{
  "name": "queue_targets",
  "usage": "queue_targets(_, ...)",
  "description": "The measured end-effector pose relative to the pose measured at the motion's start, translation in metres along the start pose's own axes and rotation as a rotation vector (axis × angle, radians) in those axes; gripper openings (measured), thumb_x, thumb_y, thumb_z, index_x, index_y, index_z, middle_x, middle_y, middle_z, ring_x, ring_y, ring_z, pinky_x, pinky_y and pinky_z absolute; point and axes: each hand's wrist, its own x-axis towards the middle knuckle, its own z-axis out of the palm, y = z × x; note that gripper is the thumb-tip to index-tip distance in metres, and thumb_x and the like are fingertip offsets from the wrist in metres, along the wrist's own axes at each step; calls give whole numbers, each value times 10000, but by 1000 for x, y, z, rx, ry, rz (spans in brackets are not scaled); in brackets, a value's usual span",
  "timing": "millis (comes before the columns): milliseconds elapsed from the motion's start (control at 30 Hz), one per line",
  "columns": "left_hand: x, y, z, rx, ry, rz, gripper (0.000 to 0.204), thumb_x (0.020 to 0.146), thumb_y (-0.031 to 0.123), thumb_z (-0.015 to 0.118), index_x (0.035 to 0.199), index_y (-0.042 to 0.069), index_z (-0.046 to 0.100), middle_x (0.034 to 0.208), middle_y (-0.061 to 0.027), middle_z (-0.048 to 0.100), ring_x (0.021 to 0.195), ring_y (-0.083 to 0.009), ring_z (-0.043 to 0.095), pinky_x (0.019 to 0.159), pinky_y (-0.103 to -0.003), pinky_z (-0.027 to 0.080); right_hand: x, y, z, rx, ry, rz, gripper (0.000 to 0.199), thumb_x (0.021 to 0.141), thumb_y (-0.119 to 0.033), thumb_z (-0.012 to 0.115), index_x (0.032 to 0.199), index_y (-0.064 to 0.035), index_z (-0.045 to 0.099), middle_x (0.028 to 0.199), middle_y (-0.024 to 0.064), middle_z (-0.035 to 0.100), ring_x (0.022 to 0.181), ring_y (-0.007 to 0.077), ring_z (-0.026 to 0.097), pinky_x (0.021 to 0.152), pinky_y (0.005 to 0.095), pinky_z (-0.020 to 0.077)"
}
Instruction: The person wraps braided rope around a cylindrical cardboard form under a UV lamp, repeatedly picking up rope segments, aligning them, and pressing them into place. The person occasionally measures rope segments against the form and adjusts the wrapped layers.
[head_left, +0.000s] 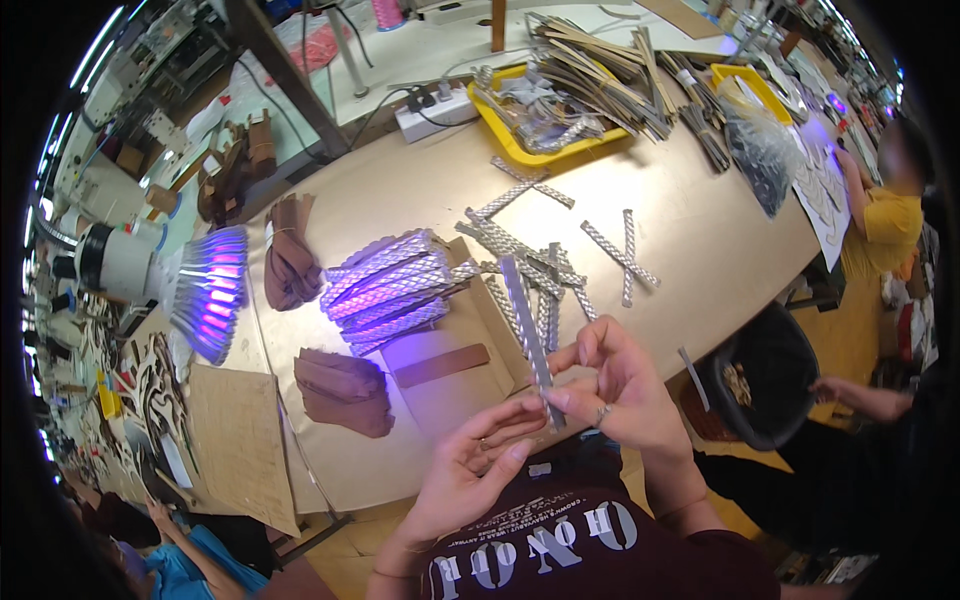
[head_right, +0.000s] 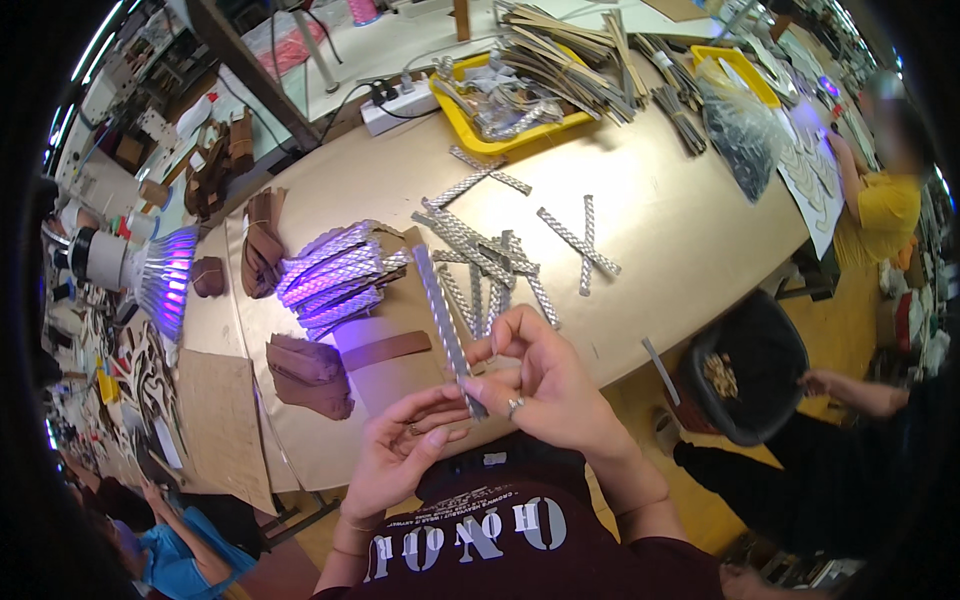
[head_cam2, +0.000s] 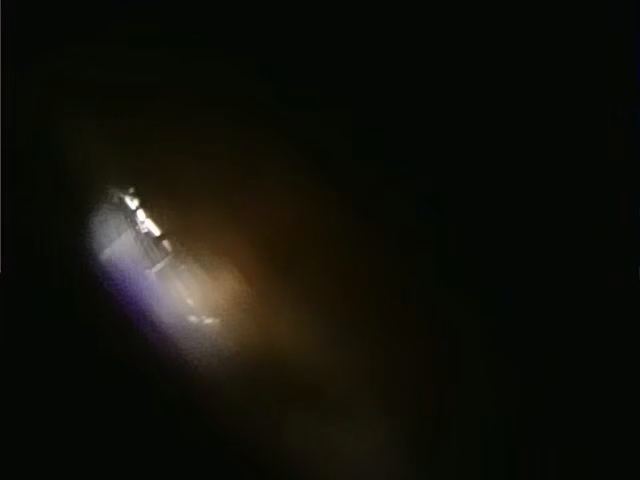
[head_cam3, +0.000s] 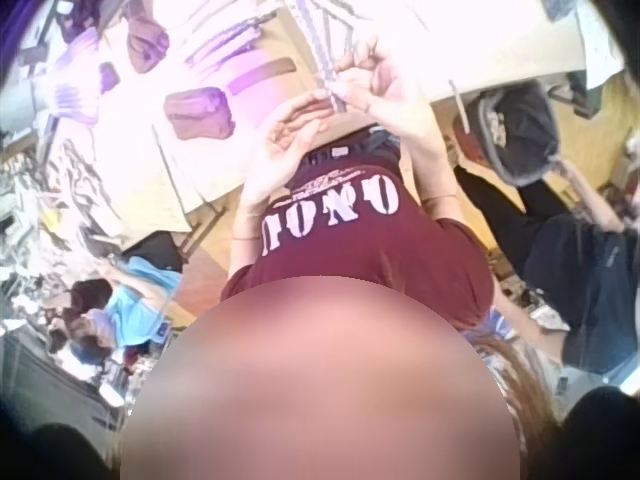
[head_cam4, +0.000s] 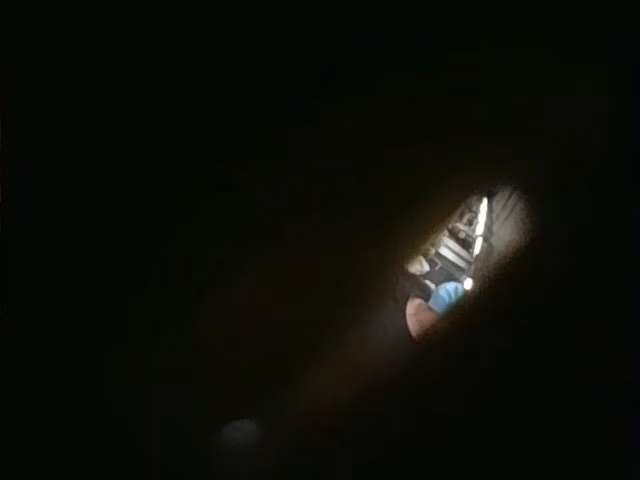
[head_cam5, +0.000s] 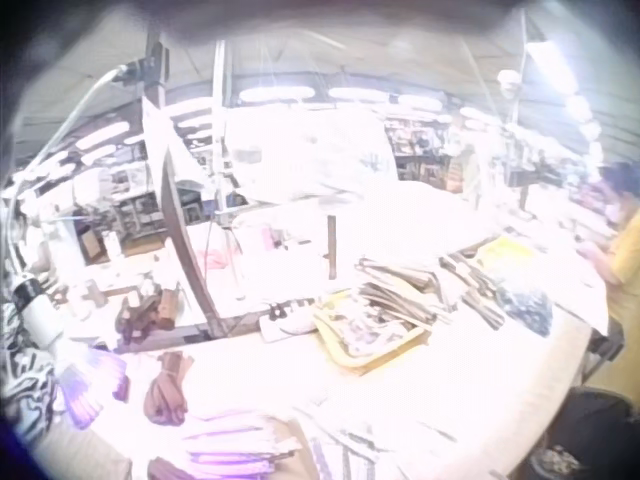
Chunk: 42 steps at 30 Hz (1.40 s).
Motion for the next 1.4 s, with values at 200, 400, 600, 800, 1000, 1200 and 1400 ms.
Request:
queue_targets(200,1,11,-17,-160,202,175,495,976,22,514,1431,-42,330,1316,-237,539,1242,-259,532,1015,-370,471,-1,-2,8,-7,-168,167,366,851,138,587,1051,-57,351,1113,173,577,967,315,695,815,310,566)
queue_targets(400,7,11,-28,-162,356,236,427,973,19,516,1368,-46,370,1171,-227,629,1063,-267,647,899,-346,556,4,4,12,-93,-351,188,376,886,36,637,1156,-38,386,1154,112,553,981,187,672,797,251,526)
queue_targets(600,-3,-7,-34,-248,589,471,231,967,-8,491,1189,-19,431,1071,-222,648,1003,-293,670,843,-368,588,5,1,13,-270,-295,59,346,882,20,655,1192,28,500,1086,90,590,954,128,608,859,253,515)
queue_targets(800,-25,-23,-32,-218,604,368,293,978,9,474,1254,10,376,1067,-213,655,1008,-285,672,833,-345,589,3,3,10,-206,-231,134,322,898,19,638,1191,48,508,1022,94,620,925,156,658,830,266,537)
queue_targets(1000,-25,-20,-35,-284,619,307,325,996,41,453,1306,17,359,1087,-224,656,1019,-275,672,840,-335,584,6,4,10,-217,-258,125,349,907,28,616,1237,58,503,1018,105,638,933,176,673,825,266,544)
queue_targets(1200,-21,-14,-34,-239,593,314,359,999,67,457,1337,1,355,1122,-245,641,1019,-277,671,846,-337,582,12,6,7,-288,-257,-21,237,891,62,611,1128,68,608,1010,112,637,937,181,669,837,285,544)
queue_targets(1400,-23,-10,-33,-251,586,298,409,993,60,471,1370,-18,335,1070,-212,656,1006,-258,676,853,-329,578,14,-5,-1,-292,-108,-10,200,873,89,603,1070,85,637,993,114,635,888,191,675,826,298,547)
